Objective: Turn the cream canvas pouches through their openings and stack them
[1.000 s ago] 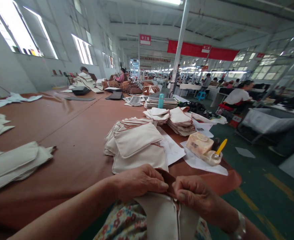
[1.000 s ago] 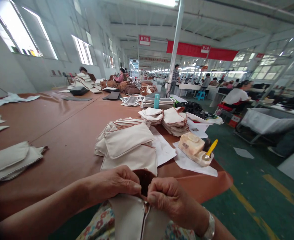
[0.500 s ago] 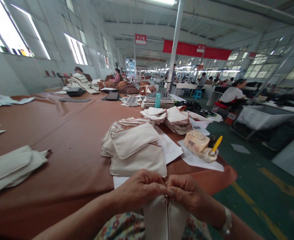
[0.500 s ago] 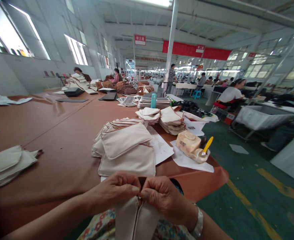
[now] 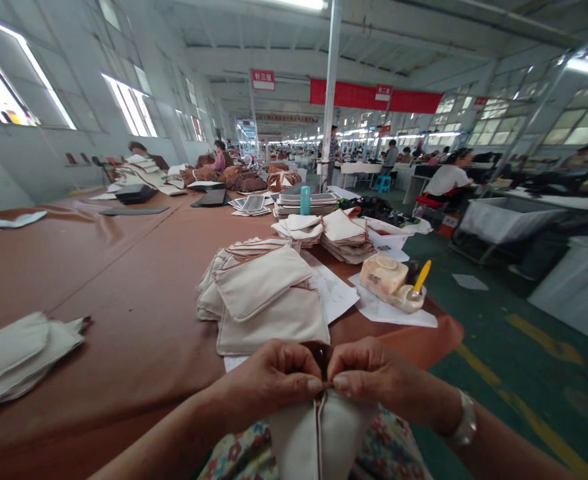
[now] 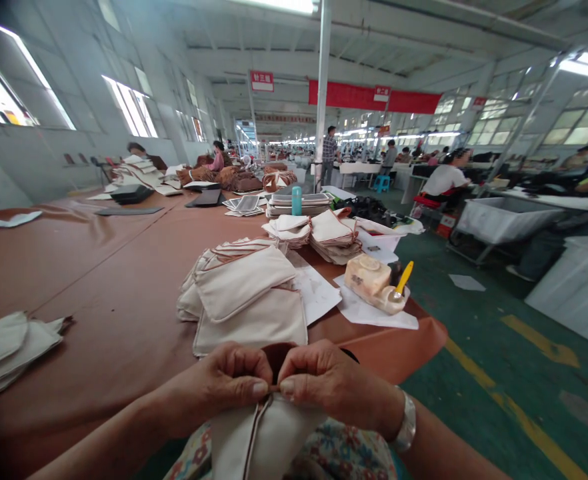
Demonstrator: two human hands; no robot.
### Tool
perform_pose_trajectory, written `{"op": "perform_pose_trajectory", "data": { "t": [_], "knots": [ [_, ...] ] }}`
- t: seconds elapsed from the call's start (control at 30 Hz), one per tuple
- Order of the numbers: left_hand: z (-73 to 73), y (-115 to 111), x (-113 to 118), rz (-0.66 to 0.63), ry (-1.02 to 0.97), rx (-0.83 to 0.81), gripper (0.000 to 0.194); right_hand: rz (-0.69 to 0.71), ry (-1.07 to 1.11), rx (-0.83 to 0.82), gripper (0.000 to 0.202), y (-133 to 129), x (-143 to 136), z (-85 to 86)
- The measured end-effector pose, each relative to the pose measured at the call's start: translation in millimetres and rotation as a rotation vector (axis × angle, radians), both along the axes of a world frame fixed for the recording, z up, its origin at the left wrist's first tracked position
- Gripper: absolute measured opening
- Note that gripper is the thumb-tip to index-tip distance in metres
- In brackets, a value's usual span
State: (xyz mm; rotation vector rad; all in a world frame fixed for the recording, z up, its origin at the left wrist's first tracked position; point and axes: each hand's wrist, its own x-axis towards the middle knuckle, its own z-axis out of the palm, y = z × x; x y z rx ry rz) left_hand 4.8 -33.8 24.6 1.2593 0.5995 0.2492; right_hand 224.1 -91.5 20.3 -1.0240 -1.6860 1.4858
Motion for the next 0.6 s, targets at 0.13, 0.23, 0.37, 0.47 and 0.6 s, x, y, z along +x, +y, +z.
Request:
{"op": "perform_pose_trajectory", "data": {
  "t": [0.13,0.23,0.37,0.47,0.6],
  "knots": [
    [-0.3,-12,7,0.077,-0.142,-0.039,0.039,0.031,0.14,0.008,0.03,1,-6,-10.8],
    [-1.1,-18,11,0.141,-0.241,0.035,0.036,0.012,0.157,0.07,0.03,1,-2,-8.0],
    [-0.2,-17,9,0.101,-0.227,0.189,0.036,-0.016,0.032,0.182,0.019,-6,10,12.2],
    [-0.1,-14,4,0.042,-0.189,0.174,0.038,-0.037,0.0,0.174,0.018,-13,12,21.8],
    [0.3,-15,-1,0.016,-0.184,0.132,0.036,-0.181,0.048,0.141,0.027,-13,8,13.5]
  ]
}}
